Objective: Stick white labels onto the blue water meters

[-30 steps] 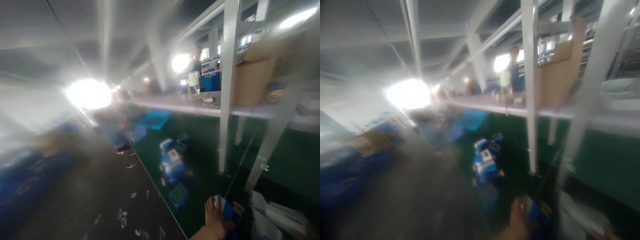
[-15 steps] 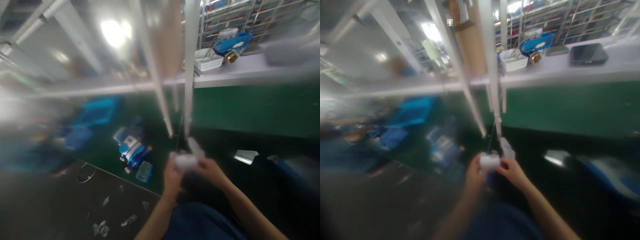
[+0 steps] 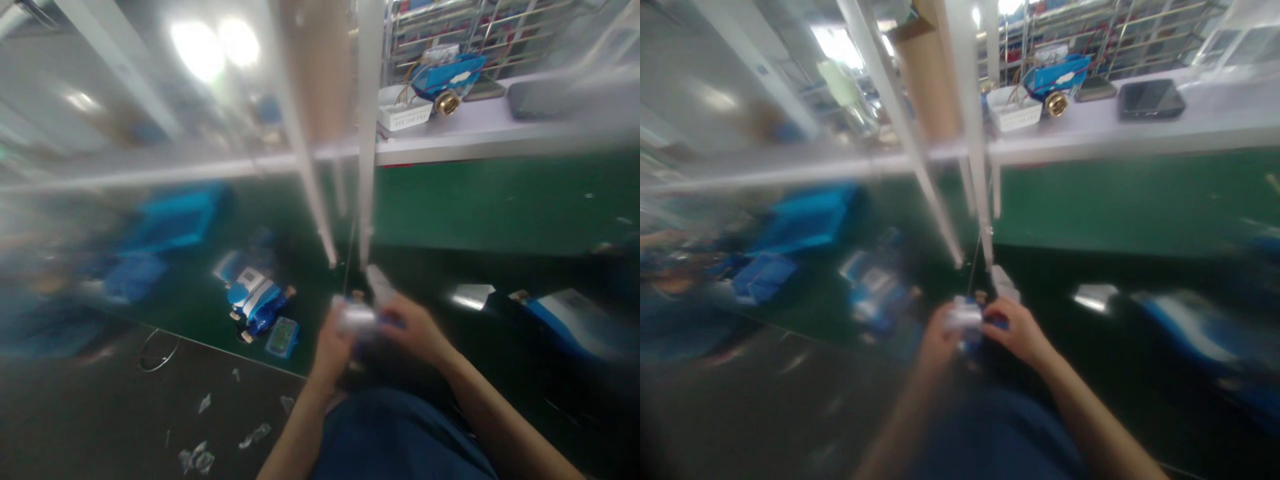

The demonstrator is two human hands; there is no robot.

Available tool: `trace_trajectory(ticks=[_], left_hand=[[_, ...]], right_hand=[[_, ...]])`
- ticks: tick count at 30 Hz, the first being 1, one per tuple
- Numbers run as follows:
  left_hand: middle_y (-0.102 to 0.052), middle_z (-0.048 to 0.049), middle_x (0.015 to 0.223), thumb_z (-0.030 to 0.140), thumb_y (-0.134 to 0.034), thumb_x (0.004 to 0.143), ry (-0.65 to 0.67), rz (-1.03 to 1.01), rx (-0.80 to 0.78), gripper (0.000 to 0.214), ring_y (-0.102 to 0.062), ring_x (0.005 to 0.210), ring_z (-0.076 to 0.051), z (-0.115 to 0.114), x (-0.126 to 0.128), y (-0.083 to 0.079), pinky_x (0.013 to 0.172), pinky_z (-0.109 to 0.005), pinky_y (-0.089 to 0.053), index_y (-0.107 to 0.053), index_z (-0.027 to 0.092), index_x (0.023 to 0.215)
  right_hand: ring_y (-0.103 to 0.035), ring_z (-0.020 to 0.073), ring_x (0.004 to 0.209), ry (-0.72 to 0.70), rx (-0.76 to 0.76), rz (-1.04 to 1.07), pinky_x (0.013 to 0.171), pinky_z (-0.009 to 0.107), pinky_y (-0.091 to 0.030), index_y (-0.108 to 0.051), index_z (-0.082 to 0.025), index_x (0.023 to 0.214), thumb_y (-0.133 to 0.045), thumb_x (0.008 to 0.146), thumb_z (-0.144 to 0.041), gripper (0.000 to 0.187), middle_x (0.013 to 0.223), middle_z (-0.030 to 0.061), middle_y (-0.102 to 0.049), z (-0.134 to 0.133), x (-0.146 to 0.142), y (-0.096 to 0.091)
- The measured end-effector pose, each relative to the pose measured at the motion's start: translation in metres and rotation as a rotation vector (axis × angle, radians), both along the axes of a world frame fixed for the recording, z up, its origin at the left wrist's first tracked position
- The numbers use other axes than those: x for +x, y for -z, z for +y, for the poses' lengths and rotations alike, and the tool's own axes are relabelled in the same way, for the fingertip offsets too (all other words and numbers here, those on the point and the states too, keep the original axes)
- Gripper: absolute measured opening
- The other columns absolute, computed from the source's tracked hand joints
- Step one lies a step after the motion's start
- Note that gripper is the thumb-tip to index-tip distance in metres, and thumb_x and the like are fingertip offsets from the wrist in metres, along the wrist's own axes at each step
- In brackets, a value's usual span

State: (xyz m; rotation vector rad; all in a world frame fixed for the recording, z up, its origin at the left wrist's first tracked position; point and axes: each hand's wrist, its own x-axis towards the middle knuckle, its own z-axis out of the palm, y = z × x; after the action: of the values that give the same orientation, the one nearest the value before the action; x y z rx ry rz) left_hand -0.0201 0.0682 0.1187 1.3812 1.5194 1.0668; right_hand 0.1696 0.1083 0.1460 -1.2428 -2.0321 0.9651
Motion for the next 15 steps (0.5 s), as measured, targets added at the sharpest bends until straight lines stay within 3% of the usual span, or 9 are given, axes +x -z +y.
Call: trace_trajectory(ticks=[3,6,8,11,15], left_hand=[[-0.045,-0.0093,0.125,0.021,-0.056,0.070,0.251,0.015,0.001,0.058,-0.043,0.113,-0.023,0.000,-0.006,-0.013,0.097,-0.040,-0.034,-0.037,0.020,0.125],[-0.049,-0.0074,0.122,0.019,-0.060,0.067,0.517,-0.011,-0.038,0.063,-0.047,0.109,-0.024,0.000,-0.007,-0.033,0.095,-0.039,-0.036,-0.037,0.023,0.126],[-0.056,-0.0053,0.113,0.019,-0.062,0.065,0.632,-0.047,-0.065,0.062,-0.053,0.101,-0.023,-0.001,-0.008,-0.045,0.090,-0.038,-0.041,-0.041,0.025,0.123],[-0.060,-0.0052,0.104,0.026,-0.064,0.064,0.654,-0.101,-0.070,0.053,-0.059,0.090,-0.024,-0.002,-0.013,-0.056,0.078,-0.039,-0.047,-0.051,0.025,0.115],[-0.060,-0.0051,0.101,0.030,-0.069,0.059,0.561,-0.079,-0.048,0.047,-0.059,0.089,-0.025,0.004,-0.021,-0.051,0.077,-0.039,-0.046,-0.059,0.026,0.105]], right_hand=[[-0.052,0.0146,0.079,-0.009,0.014,0.052,0.072,0.027,-0.043,-0.058,-0.018,0.087,-0.058,0.071,-0.032,0.021,0.088,0.0043,-0.056,0.005,0.005,-0.008],[-0.052,0.0160,0.092,-0.257,-0.068,0.134,0.083,0.029,-0.041,-0.058,-0.020,0.094,-0.058,0.071,-0.032,0.026,0.101,0.0047,-0.057,0.007,0.001,-0.012],[-0.054,0.0165,0.090,-0.387,-0.175,0.122,0.081,0.029,-0.043,-0.056,-0.021,0.100,-0.058,0.070,-0.032,0.032,0.102,0.0044,-0.058,0.004,-0.005,-0.011],[-0.056,0.0172,0.074,-0.416,-0.321,-0.010,0.067,0.026,-0.046,-0.061,-0.021,0.086,-0.061,0.066,-0.032,0.023,0.084,0.0038,-0.062,0.000,-0.011,-0.001],[-0.058,0.0200,0.070,-0.527,-0.539,-0.009,0.063,0.028,-0.048,-0.066,-0.025,0.074,-0.057,0.067,-0.042,0.021,0.076,0.0045,-0.064,0.008,-0.010,0.033]])
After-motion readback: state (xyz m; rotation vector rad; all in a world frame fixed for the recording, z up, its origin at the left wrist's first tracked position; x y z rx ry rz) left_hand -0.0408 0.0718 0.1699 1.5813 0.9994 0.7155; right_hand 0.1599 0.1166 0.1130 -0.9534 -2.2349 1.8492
